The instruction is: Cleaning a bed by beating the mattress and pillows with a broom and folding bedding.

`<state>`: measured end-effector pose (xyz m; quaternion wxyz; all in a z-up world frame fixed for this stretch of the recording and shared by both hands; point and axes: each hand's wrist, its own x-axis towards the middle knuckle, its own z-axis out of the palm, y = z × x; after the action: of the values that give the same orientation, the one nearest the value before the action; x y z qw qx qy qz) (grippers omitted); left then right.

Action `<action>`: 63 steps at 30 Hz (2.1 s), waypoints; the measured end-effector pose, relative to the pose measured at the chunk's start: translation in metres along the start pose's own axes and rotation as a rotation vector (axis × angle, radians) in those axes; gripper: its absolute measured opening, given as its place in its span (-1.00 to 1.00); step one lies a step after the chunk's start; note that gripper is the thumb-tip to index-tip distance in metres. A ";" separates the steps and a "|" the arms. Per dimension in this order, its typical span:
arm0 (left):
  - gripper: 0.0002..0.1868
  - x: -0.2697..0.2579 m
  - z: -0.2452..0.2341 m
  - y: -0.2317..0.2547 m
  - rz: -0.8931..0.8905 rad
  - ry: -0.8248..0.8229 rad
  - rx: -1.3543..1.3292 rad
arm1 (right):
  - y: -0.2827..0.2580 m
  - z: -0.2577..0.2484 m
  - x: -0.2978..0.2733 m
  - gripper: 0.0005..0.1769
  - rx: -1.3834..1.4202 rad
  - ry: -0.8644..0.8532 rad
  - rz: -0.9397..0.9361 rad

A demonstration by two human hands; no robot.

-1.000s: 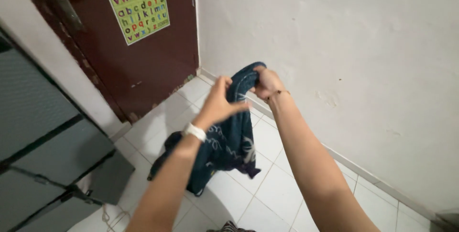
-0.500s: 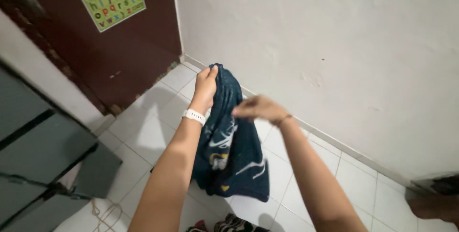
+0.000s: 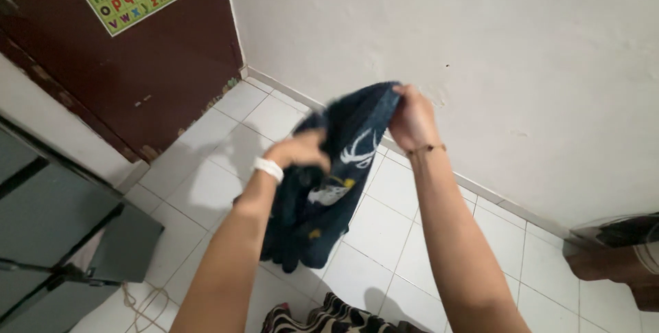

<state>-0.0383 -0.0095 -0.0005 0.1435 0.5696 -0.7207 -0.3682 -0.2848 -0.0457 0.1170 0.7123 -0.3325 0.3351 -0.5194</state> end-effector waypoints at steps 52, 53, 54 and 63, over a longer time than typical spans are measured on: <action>-0.44 -0.066 0.096 -0.143 -0.216 1.657 -1.734 | -0.231 -0.416 -0.011 -0.71 -1.025 0.510 -0.956; -0.37 -0.059 0.092 -0.138 -0.276 1.493 -1.517 | -0.224 -0.407 -0.007 -0.72 -1.061 0.559 -0.987; -0.30 -0.051 0.087 -0.134 -0.326 1.327 -1.299 | -0.216 -0.398 -0.003 -0.72 -1.097 0.609 -1.019; -0.07 0.057 0.081 0.036 -0.058 0.949 -1.100 | 0.045 -0.066 -0.010 -0.31 -1.182 -0.348 -0.642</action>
<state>-0.1321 -0.0298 -0.0437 0.6967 0.5321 -0.2761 -0.3940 -0.3183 -0.0333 0.0443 0.2660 -0.8260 0.3276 -0.3737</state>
